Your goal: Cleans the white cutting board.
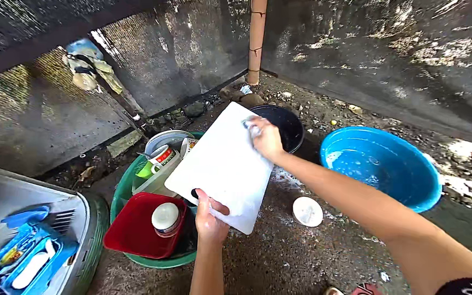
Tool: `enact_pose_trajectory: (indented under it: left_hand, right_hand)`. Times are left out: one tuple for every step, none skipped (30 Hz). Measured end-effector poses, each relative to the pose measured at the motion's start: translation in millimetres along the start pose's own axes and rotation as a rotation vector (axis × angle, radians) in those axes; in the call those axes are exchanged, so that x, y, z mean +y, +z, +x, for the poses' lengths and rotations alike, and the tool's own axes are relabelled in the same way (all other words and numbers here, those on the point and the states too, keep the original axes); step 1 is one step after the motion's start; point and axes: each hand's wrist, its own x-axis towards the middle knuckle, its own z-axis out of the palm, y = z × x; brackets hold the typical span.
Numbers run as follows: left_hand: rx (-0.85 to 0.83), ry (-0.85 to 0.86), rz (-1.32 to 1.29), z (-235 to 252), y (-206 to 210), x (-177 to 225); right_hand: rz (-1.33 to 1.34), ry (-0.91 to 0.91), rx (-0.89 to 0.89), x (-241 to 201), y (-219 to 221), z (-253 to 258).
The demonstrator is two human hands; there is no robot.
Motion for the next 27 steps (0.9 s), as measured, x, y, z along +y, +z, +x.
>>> enact_pose_trajectory:
  left_hand:
    - [-0.015, 0.004, -0.006, -0.2, -0.4, 0.5]
    - [-0.017, 0.013, -0.003, 0.6, -2.1, 0.9]
    - [-0.013, 0.025, -0.005, 2.3, -5.1, 1.3]
    - [-0.003, 0.036, -0.015, 4.7, -7.9, 1.5]
    - [0.007, 0.044, -0.034, 7.6, -9.6, 1.3]
    - [0.019, 0.045, -0.056, 10.1, -10.1, 0.8]
    - [0.043, 0.043, -0.064, 11.8, -9.8, 0.2]
    - [0.070, 0.045, -0.049, 12.8, -9.3, -0.5]
    - [0.087, 0.043, -0.048, 13.1, -9.6, -1.1]
    - [0.103, 0.042, -0.055, 12.7, -9.2, -1.5]
    - [0.118, 0.044, -0.058, 11.8, -7.8, -0.8]
    - [0.125, 0.042, -0.052, 10.7, -6.2, 1.7]
    - [0.103, 0.044, -0.043, 9.3, -6.7, 5.1]
    - [0.067, 0.053, -0.019, 8.3, -7.6, 9.0]
    - [0.025, 0.066, 0.018, 7.3, -8.1, 13.3]
    - [-0.010, 0.077, 0.054, 6.6, -9.2, 17.2]
    - [-0.025, 0.080, 0.091, 6.4, -10.1, 20.3]
    - [-0.021, 0.076, 0.128, 6.9, -10.8, 22.3]
    - [0.002, 0.066, 0.151, 8.0, -11.9, 23.0]
    - [0.081, 0.063, 0.185, 9.7, -11.6, 21.8]
    - [0.249, 0.066, 0.231, 13.1, -7.8, 17.7]
    - [0.461, 0.046, 0.221, 19.6, -2.7, 11.5]
    - [0.610, 0.003, 0.232, 23.6, 0.4, 6.1]
    - [0.649, -0.056, 0.203, 23.0, -0.2, 2.1]
    - [0.639, -0.128, 0.160, 21.0, -0.9, -0.7]
    - [0.624, -0.223, 0.105, 19.9, -1.5, -2.1]
    - [0.557, -0.348, 0.046, 17.5, -4.5, -1.3]
  right_hand:
    - [-0.006, 0.055, 0.039, 1.5, -0.7, 1.6]
    - [0.003, 0.052, 0.062, -5.7, 1.3, -8.7]
    - [0.041, 0.006, 0.053, -20.2, 4.0, -28.6]
    - [0.085, -0.041, 0.011, -36.1, 9.0, -52.8]
    - [0.136, -0.094, -0.059, -52.2, 14.2, -80.4]
    - [0.182, -0.161, -0.124, -67.2, 18.6, -107.8]
    - [0.238, -0.236, -0.185, -79.6, 20.2, -130.0]
    - [0.282, -0.303, -0.231, -86.1, 20.3, -141.3]
    - [0.267, -0.333, -0.265, -86.0, 19.5, -139.6]
    - [0.204, -0.316, -0.272, -80.5, 18.3, -127.2]
    - [0.125, -0.274, -0.235, -70.6, 17.1, -106.9]
    - [0.070, -0.234, -0.176, -57.3, 14.6, -80.8]
    - [0.022, -0.201, -0.104, -41.2, 10.5, -51.6]
    - [-0.020, -0.165, -0.039, -24.4, 4.4, -21.9]
    - [-0.057, -0.122, 0.020, -10.5, -4.4, 4.7]
    - [-0.089, -0.066, 0.064, -1.1, -15.3, 26.0]
    - [-0.120, 0.008, 0.085, 4.3, -26.0, 41.6]
    - [-0.137, 0.084, 0.098, 5.7, -35.3, 52.9]
    - [-0.143, 0.147, 0.110, 3.0, -43.7, 60.4]
    - [-0.133, 0.182, 0.140, -2.2, -51.2, 64.2]
    - [-0.112, 0.199, 0.187, -10.3, -58.7, 65.5]
    - [-0.084, 0.205, 0.245, -20.8, -66.6, 66.2]
    - [-0.037, 0.184, 0.317, -31.5, -74.2, 66.7]
    - [0.030, 0.152, 0.393, -42.9, -81.8, 67.4]
    - [0.129, 0.119, 0.474, -54.5, -89.4, 69.1]
    - [0.276, 0.089, 0.559, -64.9, -95.9, 72.7]
    - [0.480, 0.068, 0.619, -73.6, -101.5, 78.1]
